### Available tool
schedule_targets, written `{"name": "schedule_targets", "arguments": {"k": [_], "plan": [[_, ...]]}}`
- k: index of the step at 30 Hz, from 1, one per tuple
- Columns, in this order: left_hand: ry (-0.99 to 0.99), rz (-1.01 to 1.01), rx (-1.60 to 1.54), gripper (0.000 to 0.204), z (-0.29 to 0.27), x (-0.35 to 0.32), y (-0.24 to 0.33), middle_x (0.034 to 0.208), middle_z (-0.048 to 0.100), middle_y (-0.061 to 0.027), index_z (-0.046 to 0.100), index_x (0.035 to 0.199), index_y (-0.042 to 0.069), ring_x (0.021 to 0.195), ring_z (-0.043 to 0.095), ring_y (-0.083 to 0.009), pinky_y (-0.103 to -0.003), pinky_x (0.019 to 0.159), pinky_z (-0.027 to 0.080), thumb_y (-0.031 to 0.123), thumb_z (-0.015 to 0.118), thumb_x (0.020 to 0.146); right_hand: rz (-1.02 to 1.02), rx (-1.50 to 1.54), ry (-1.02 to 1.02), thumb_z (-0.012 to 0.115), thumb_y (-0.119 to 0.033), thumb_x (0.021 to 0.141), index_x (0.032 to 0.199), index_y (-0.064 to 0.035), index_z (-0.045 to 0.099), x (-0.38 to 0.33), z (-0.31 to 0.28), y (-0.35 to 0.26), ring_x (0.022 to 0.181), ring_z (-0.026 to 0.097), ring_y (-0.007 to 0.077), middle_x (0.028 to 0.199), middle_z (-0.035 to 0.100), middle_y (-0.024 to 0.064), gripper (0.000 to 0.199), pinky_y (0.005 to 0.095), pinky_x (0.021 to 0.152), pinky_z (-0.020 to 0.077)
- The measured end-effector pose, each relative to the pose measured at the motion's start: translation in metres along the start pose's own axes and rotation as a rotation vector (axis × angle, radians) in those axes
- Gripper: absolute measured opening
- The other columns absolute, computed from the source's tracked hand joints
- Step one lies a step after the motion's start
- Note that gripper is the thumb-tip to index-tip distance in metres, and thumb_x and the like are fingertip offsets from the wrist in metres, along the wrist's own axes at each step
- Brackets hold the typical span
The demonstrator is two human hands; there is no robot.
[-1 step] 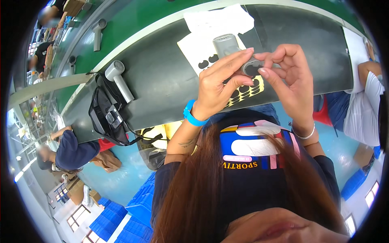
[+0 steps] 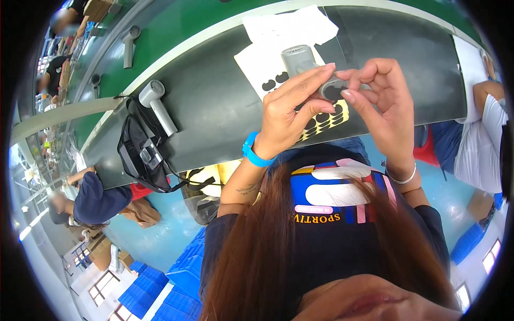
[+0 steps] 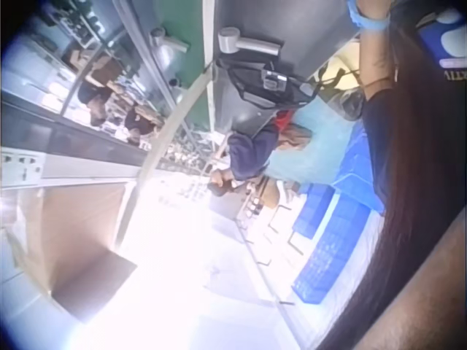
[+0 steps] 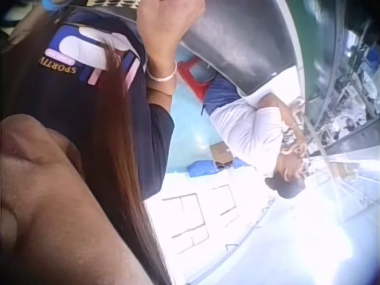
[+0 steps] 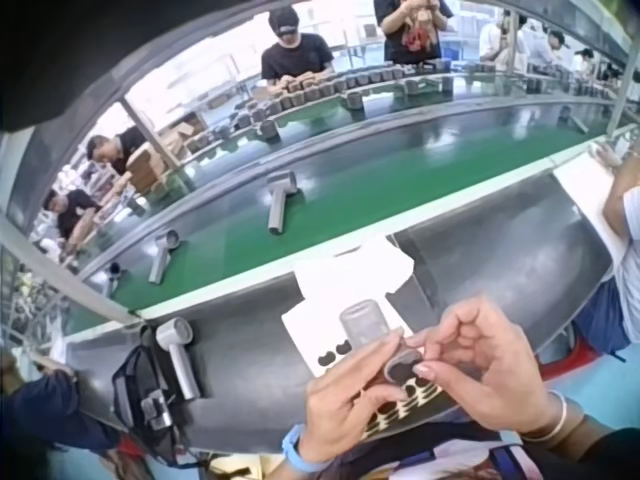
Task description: The worker is peeling small circular adhesive pads from a sheet and applying them to metal components at an assembly line.
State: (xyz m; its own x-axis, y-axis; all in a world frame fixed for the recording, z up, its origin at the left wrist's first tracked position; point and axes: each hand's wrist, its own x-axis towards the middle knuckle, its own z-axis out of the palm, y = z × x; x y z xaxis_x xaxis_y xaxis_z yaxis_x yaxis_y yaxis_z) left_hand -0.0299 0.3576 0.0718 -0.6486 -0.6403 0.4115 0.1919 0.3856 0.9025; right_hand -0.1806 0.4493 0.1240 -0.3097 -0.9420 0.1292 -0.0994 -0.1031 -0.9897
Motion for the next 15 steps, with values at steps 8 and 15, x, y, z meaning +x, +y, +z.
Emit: {"name": "schedule_targets", "arguments": {"k": [8, 15], "plan": [[0.019, 0.038, 0.064, 0.045, 0.0010, 0.0007, -0.0027, 0.119, 0.062, -0.0159, 0.061, 0.122, 0.002, 0.080, 0.067, -0.0172, -0.026, 0.069, 0.055, 0.000, 0.069, 0.078, 0.003, -0.009, -0.006, 0.059, 0.012, 0.084, 0.105, -0.0014, 0.044, 0.0004, -0.0006, -0.0015, 0.106, 0.059, 0.0196, 0.094, 0.054, 0.0068, 0.029, 0.0266, 0.084, 0.0509], [0.039, 0.034, 0.075, 0.046, 0.0016, 0.0001, -0.0036, 0.117, 0.064, -0.0152, 0.062, 0.120, 0.002, 0.082, 0.066, -0.0185, -0.027, 0.071, 0.054, 0.003, 0.071, 0.076, 0.001, -0.025, -0.007, 0.059, 0.012, 0.084, 0.105, -0.0015, 0.044, 0.0007, 0.0000, -0.0010, 0.105, 0.059, 0.0189, 0.094, 0.054, 0.0068, 0.029, 0.0265, 0.084, 0.0510]]}}
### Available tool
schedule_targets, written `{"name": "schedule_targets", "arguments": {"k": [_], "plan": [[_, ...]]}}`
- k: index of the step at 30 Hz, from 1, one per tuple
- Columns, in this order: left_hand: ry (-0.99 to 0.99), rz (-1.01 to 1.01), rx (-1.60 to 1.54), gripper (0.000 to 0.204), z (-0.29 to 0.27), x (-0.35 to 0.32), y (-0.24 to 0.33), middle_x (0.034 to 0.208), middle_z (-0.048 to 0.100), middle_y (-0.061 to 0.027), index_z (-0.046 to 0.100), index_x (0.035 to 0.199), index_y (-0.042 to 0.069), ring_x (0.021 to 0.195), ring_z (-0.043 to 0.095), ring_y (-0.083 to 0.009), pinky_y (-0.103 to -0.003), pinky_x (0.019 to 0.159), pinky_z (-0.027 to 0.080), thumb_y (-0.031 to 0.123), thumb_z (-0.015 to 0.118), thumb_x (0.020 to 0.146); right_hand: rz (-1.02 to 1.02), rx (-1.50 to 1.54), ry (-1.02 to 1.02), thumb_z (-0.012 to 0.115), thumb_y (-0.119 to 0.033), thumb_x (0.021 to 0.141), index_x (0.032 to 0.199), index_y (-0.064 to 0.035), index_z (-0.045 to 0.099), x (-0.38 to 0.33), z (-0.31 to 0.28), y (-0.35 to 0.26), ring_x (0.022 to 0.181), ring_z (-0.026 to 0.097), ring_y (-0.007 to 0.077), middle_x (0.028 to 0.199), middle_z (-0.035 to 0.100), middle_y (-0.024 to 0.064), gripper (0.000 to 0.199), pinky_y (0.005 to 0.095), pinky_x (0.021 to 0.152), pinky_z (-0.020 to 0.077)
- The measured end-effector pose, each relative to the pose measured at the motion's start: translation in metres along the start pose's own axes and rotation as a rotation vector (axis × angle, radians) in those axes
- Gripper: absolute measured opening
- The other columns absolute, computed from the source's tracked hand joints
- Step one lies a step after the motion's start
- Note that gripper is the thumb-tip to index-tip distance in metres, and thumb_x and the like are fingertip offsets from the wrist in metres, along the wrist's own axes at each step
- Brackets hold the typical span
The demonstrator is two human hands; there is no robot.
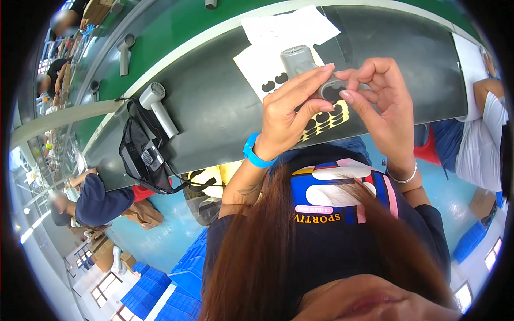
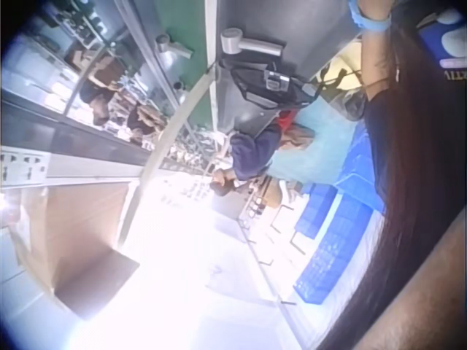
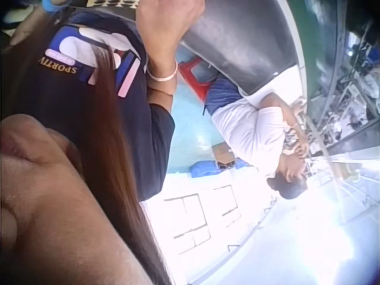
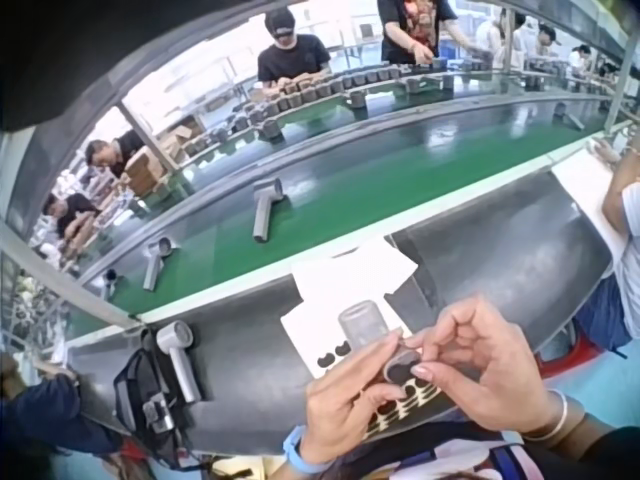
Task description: The worker is peeling small circular adhesive pads from a sheet and applying them to metal components at an assembly line.
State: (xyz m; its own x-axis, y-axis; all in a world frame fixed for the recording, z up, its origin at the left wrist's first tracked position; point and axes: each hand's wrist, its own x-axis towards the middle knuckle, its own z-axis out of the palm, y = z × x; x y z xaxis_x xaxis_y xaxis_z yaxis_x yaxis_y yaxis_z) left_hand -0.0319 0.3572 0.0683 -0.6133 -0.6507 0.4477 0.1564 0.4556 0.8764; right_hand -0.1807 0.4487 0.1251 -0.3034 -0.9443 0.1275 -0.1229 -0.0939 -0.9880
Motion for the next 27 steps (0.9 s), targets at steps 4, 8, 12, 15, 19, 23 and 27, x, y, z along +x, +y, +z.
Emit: {"name": "schedule_targets", "arguments": {"k": [4, 8, 12, 15, 19, 23, 27], "plan": [[-0.002, 0.006, 0.020, 0.045, -0.0012, 0.0016, 0.0023, 0.116, 0.064, -0.0149, 0.063, 0.120, 0.003, 0.083, 0.066, -0.0192, -0.028, 0.072, 0.054, 0.004, 0.071, 0.075, 0.000, -0.004, 0.003, 0.059, 0.012, 0.084, 0.105, -0.0016, 0.044, 0.0004, -0.0002, -0.0018, 0.104, 0.059, 0.0188, 0.094, 0.054, 0.0068, 0.030, 0.0264, 0.084, 0.0510], [-0.006, 0.026, 0.034, 0.045, -0.0016, 0.0012, 0.0005, 0.116, 0.064, -0.0150, 0.063, 0.120, 0.002, 0.083, 0.066, -0.0194, -0.028, 0.073, 0.054, 0.004, 0.071, 0.075, -0.002, 0.030, 0.006, 0.059, 0.012, 0.083, 0.104, -0.0017, 0.043, 0.0005, -0.0006, 0.0007, 0.104, 0.059, 0.0188, 0.093, 0.054, 0.0068, 0.030, 0.0265, 0.084, 0.0509], [-0.002, 0.008, -0.003, 0.045, -0.0009, 0.0005, -0.0002, 0.116, 0.064, -0.0150, 0.063, 0.120, 0.002, 0.083, 0.066, -0.0194, -0.028, 0.072, 0.054, 0.003, 0.071, 0.076, 0.003, 0.013, 0.004, 0.059, 0.011, 0.083, 0.104, -0.0019, 0.043, 0.0005, -0.0006, -0.0003, 0.104, 0.060, 0.0183, 0.093, 0.055, 0.0070, 0.029, 0.0263, 0.084, 0.0506], [-0.005, 0.004, 0.000, 0.045, -0.0013, 0.0015, 0.0024, 0.116, 0.064, -0.0152, 0.062, 0.120, 0.002, 0.083, 0.066, -0.0193, -0.028, 0.072, 0.054, 0.003, 0.070, 0.076, 0.011, -0.015, 0.006, 0.060, 0.011, 0.083, 0.104, -0.0020, 0.043, 0.0006, -0.0004, -0.0028, 0.104, 0.060, 0.0181, 0.093, 0.055, 0.0070, 0.029, 0.0261, 0.083, 0.0505], [-0.005, 0.008, 0.010, 0.044, -0.0020, 0.0014, 0.0036, 0.116, 0.064, -0.0153, 0.062, 0.120, 0.002, 0.084, 0.066, -0.0193, -0.028, 0.072, 0.054, 0.002, 0.070, 0.077, 0.015, -0.023, 0.006, 0.060, 0.011, 0.083, 0.104, -0.0020, 0.043, 0.0006, 0.0001, -0.0020, 0.104, 0.060, 0.0179, 0.092, 0.055, 0.0070, 0.029, 0.0262, 0.083, 0.0505], [-0.002, 0.018, 0.016, 0.043, -0.0013, 0.0014, 0.0030, 0.116, 0.064, -0.0152, 0.062, 0.120, 0.001, 0.086, 0.066, -0.0198, -0.029, 0.074, 0.054, 0.004, 0.070, 0.078, 0.009, -0.023, 0.005, 0.060, 0.010, 0.084, 0.104, -0.0021, 0.043, 0.0001, 0.0002, -0.0032, 0.104, 0.060, 0.0179, 0.092, 0.056, 0.0071, 0.030, 0.0263, 0.084, 0.0505], [-0.005, 0.012, 0.029, 0.043, -0.0016, 0.0007, 0.0030, 0.116, 0.064, -0.0149, 0.062, 0.120, 0.002, 0.088, 0.066, -0.0201, -0.029, 0.075, 0.054, 0.005, 0.070, 0.078, 0.006, -0.032, 0.003, 0.060, 0.010, 0.084, 0.105, -0.0022, 0.043, -0.0001, 0.0007, -0.0022, 0.104, 0.060, 0.0182, 0.091, 0.056, 0.0072, 0.030, 0.0263, 0.084, 0.0506]]}}
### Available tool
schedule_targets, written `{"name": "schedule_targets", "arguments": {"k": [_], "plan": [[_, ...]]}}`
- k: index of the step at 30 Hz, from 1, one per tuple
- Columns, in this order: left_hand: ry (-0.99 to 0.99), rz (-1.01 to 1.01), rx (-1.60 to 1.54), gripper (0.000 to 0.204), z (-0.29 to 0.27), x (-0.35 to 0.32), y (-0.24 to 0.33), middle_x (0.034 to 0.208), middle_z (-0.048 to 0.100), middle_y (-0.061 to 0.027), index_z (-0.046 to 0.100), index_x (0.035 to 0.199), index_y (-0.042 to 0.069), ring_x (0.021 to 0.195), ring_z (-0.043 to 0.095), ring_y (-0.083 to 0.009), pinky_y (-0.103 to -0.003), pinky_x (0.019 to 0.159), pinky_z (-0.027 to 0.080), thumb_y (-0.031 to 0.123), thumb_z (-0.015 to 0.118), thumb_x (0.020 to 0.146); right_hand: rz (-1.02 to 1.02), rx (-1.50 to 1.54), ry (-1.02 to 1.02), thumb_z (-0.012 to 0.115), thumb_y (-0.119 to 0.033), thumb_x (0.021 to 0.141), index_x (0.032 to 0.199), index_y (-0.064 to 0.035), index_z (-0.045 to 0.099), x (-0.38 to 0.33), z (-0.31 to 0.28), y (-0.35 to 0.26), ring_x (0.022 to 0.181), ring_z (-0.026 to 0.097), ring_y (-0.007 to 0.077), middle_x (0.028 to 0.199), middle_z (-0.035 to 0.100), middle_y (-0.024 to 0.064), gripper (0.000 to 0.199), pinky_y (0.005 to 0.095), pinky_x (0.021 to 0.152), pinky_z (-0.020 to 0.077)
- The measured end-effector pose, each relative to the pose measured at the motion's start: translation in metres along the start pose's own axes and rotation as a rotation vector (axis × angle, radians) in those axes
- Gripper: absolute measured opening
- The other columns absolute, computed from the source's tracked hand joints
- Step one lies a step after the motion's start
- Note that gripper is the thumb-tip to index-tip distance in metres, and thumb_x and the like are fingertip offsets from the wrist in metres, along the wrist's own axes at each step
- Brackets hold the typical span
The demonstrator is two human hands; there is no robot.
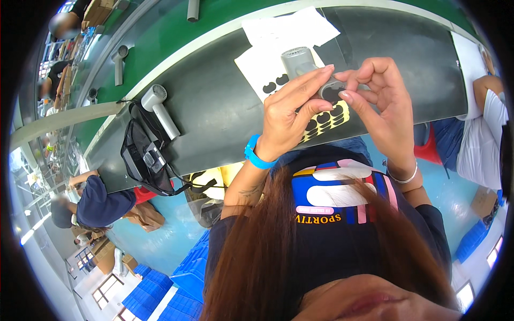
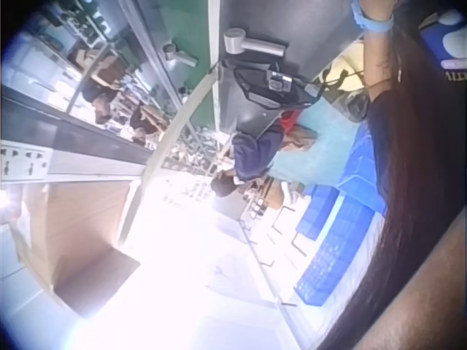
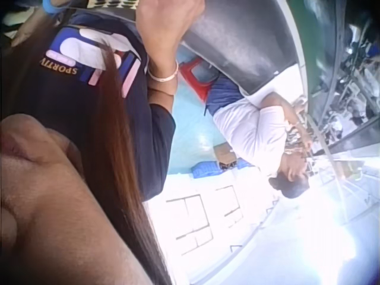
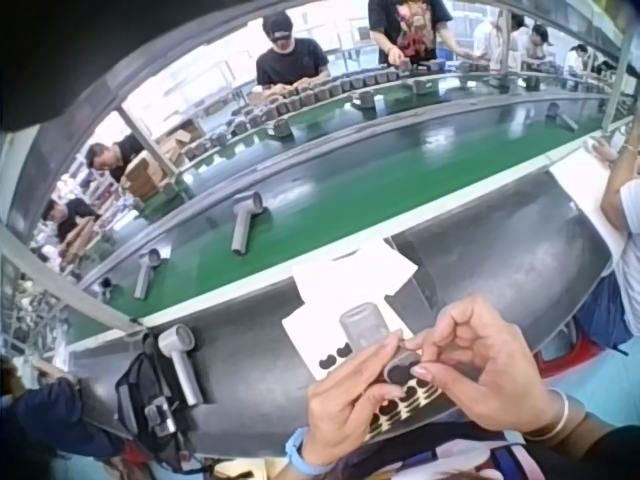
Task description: The worker is peeling small circular adhesive pads from a sheet and applying them to metal components at an assembly line.
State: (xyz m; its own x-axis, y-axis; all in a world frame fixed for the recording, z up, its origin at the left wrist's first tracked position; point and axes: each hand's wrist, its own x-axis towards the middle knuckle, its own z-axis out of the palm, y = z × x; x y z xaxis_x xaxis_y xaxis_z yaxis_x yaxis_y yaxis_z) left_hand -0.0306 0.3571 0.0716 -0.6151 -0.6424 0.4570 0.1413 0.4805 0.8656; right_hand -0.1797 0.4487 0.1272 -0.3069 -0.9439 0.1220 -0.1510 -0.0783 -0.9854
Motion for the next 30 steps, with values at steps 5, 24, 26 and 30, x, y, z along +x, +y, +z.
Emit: {"name": "schedule_targets", "arguments": {"k": [5, 24, 26, 30], "plan": [[0.015, 0.003, -0.014, 0.043, 0.001, 0.000, 0.000, 0.115, 0.065, -0.0148, 0.063, 0.119, 0.002, 0.089, 0.066, -0.0209, -0.029, 0.076, 0.054, 0.005, 0.071, 0.077, 0.006, -0.005, 0.009, 0.060, 0.010, 0.084, 0.105, -0.0023, 0.043, 0.000, 0.001, -0.002, 0.104, 0.060, 0.0179, 0.091, 0.056, 0.0070, 0.029, 0.0264, 0.084, 0.0510], [0.038, -0.119, -0.142, 0.036, 0.012, -0.003, 0.007, 0.112, 0.065, -0.0142, 0.064, 0.117, 0.001, 0.080, 0.063, -0.0135, -0.025, 0.069, 0.055, 0.002, 0.069, 0.081, -0.092, -0.359, 0.100, 0.062, 0.004, 0.083, 0.113, -0.0028, 0.042, -0.007, -0.001, -0.009, 0.085, 0.062, 0.0166, 0.081, 0.061, 0.0068, 0.037, 0.0281, 0.081, 0.0462], [0.027, -0.134, -0.113, 0.036, 0.013, -0.004, 0.008, 0.112, 0.065, -0.0143, 0.064, 0.116, 0.001, 0.078, 0.063, -0.0133, -0.025, 0.068, 0.055, 0.002, 0.069, 0.081, -0.115, -0.396, 0.124, 0.063, 0.003, 0.083, 0.114, -0.0029, 0.042, -0.009, 0.001, -0.009, 0.081, 0.062, 0.0171, 0.080, 0.062, 0.0073, 0.038, 0.0282, 0.080, 0.0457], [0.021, -0.116, -0.106, 0.035, 0.013, -0.006, 0.008, 0.111, 0.065, -0.0142, 0.064, 0.116, 0.001, 0.077, 0.063, -0.0131, -0.025, 0.068, 0.055, 0.001, 0.069, 0.081, -0.124, -0.477, 0.140, 0.064, 0.002, 0.082, 0.116, -0.0030, 0.042, -0.012, 0.003, -0.008, 0.079, 0.061, 0.0196, 0.080, 0.062, 0.0078, 0.041, 0.0301, 0.081, 0.0463]]}}
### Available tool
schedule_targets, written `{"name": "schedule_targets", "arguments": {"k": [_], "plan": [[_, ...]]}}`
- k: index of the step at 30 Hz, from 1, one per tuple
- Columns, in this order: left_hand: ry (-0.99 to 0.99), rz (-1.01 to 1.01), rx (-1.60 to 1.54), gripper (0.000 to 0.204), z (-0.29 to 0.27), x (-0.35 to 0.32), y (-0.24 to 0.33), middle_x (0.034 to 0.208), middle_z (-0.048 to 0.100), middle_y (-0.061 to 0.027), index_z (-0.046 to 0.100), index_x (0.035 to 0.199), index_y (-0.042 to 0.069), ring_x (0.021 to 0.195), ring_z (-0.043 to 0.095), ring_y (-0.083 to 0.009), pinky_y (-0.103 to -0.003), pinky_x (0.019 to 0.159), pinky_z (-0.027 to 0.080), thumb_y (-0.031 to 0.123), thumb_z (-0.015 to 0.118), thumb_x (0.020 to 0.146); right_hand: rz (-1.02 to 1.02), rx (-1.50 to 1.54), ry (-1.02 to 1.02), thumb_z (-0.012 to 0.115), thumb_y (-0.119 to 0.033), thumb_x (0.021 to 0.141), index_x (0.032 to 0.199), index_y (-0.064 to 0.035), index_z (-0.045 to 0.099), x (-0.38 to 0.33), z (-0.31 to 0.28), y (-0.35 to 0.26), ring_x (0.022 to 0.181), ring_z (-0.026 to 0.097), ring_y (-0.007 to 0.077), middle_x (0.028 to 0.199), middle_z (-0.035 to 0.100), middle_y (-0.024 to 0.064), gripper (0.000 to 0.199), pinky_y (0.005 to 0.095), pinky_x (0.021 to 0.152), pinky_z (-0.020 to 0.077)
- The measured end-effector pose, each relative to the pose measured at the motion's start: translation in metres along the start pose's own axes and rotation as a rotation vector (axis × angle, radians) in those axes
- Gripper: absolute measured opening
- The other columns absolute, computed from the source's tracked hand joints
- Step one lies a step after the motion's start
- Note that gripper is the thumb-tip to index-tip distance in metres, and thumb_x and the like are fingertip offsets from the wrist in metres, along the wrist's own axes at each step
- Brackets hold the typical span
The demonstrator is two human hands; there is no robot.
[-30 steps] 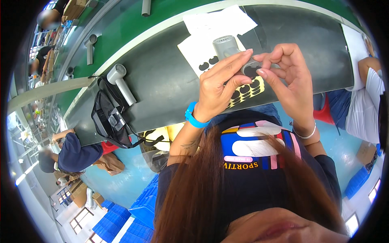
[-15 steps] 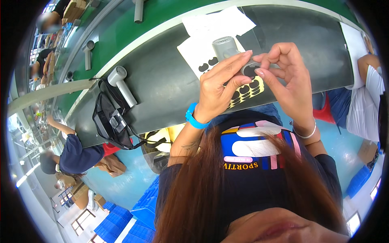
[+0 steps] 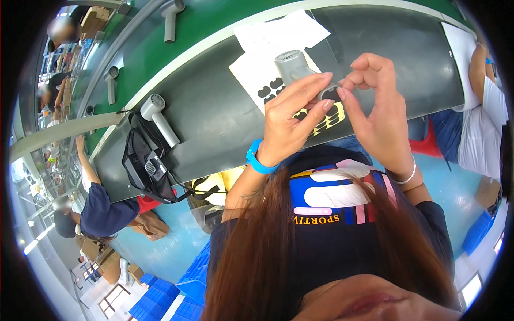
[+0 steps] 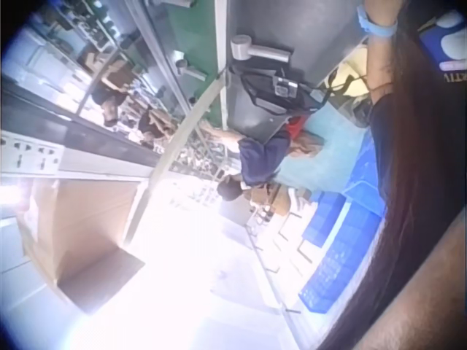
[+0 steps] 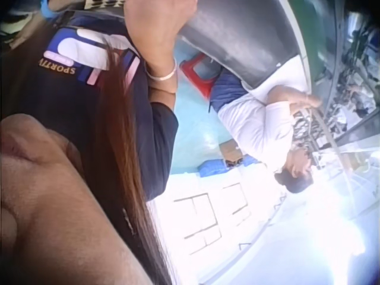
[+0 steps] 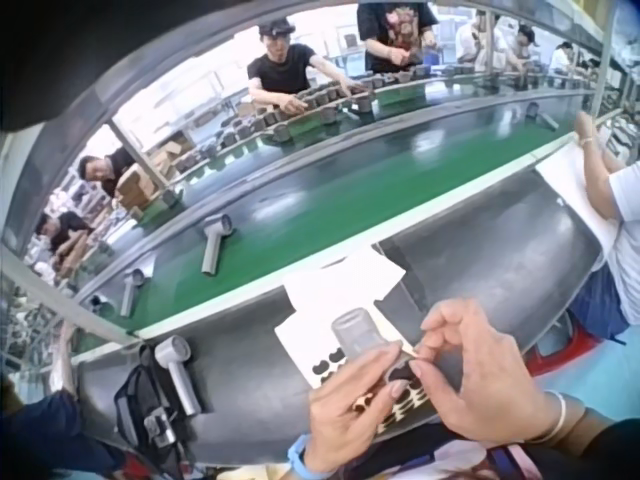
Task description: The worker is peeling small circular adhesive pads from a sheet and applying them to metal components at an assembly line.
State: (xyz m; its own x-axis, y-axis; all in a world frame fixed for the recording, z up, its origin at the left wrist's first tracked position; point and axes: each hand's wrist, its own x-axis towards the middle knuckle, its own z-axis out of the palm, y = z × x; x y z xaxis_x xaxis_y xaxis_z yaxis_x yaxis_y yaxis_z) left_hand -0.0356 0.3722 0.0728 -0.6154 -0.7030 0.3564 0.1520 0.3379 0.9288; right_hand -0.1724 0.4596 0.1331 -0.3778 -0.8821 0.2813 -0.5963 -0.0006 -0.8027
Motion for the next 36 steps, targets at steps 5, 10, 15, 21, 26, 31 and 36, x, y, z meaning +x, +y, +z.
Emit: {"name": "schedule_targets", "arguments": {"k": [5, 10, 15, 21, 26, 31, 36], "plan": [[-0.075, -0.027, 0.042, 0.032, -0.005, 0.000, 0.003, 0.119, 0.060, -0.0169, 0.062, 0.118, 0.000, 0.093, 0.063, -0.0185, -0.030, 0.075, 0.059, -0.003, 0.062, 0.086, -0.077, -0.145, 0.002, 0.064, 0.004, 0.078, 0.117, -0.0025, 0.043, 0.002, 0.000, 0.003, 0.079, 0.061, 0.0303, 0.083, 0.059, 0.0104, 0.044, 0.0371, 0.069, 0.0461], [0.110, -0.051, -0.216, 0.030, -0.011, 0.001, -0.001, 0.112, 0.065, -0.0102, 0.065, 0.109, 0.001, 0.081, 0.060, -0.0082, -0.021, 0.067, 0.052, -0.004, 0.068, 0.079, -0.169, -0.138, 0.209, 0.065, -0.002, 0.082, 0.116, -0.0028, 0.048, 0.026, 0.001, 0.009, 0.086, 0.060, 0.0198, 0.097, 0.058, 0.0081, 0.038, 0.0298, 0.079, 0.0465], [0.074, 0.000, -0.015, 0.027, -0.055, 0.037, -0.008, 0.111, 0.062, -0.0155, 0.062, 0.103, -0.004, 0.107, 0.059, -0.0210, -0.029, 0.080, 0.055, -0.008, 0.069, 0.078, 0.042, 0.609, -0.291, 0.054, -0.002, 0.091, 0.106, -0.0010, 0.051, 0.029, 0.005, 0.011, 0.096, 0.055, 0.0119, 0.100, 0.057, 0.0056, 0.016, 0.0262, 0.086, 0.0436], [0.089, 0.293, 0.506, 0.028, -0.095, 0.164, -0.091, 0.100, 0.069, -0.0066, 0.066, 0.099, 0.003, 0.080, 0.064, -0.0143, -0.025, 0.067, 0.051, 0.004, 0.077, 0.073, -0.321, 1.560, -0.988, 0.049, 0.005, 0.089, 0.108, 0.0027, 0.051, 0.063, 0.054, -0.079, 0.092, 0.059, 0.0234, 0.102, 0.057, 0.0159, 0.019, 0.0318, 0.078, 0.0482], [0.111, 0.375, 0.772, 0.030, -0.131, 0.233, -0.169, 0.102, 0.068, -0.0093, 0.063, 0.104, 0.003, 0.088, 0.066, -0.0286, -0.035, 0.076, 0.054, 0.000, 0.071, 0.075, -0.324, 1.882, -1.316, 0.048, -0.001, 0.088, 0.115, 0.0041, 0.042, 0.081, 0.075, -0.129, 0.088, 0.061, 0.0187, 0.112, 0.050, 0.0146, 0.028, 0.0285, 0.076, 0.0491], [0.044, 0.230, 0.908, 0.048, -0.128, 0.219, -0.179, 0.133, 0.051, -0.0121, 0.053, 0.124, 0.009, 0.108, 0.057, -0.0363, -0.043, 0.093, 0.048, 0.003, 0.066, 0.079, -0.179, 1.878, -1.314, 0.048, 0.001, 0.088, 0.113, 0.0040, 0.044, 0.093, 0.093, -0.133, 0.087, 0.061, 0.0201, 0.108, 0.052, 0.0161, 0.026, 0.0282, 0.074, 0.0489], [0.164, 0.294, 0.851, 0.053, -0.120, 0.158, -0.144, 0.143, 0.032, -0.0231, 0.049, 0.128, 0.007, 0.102, 0.056, -0.0369, -0.044, 0.091, 0.047, 0.008, 0.067, 0.078, -0.009, 1.899, -1.374, 0.049, 0.002, 0.087, 0.112, 0.0038, 0.045, 0.066, 0.073, -0.121, 0.087, 0.062, 0.0215, 0.104, 0.054, 0.0177, 0.025, 0.0280, 0.072, 0.0487]]}}
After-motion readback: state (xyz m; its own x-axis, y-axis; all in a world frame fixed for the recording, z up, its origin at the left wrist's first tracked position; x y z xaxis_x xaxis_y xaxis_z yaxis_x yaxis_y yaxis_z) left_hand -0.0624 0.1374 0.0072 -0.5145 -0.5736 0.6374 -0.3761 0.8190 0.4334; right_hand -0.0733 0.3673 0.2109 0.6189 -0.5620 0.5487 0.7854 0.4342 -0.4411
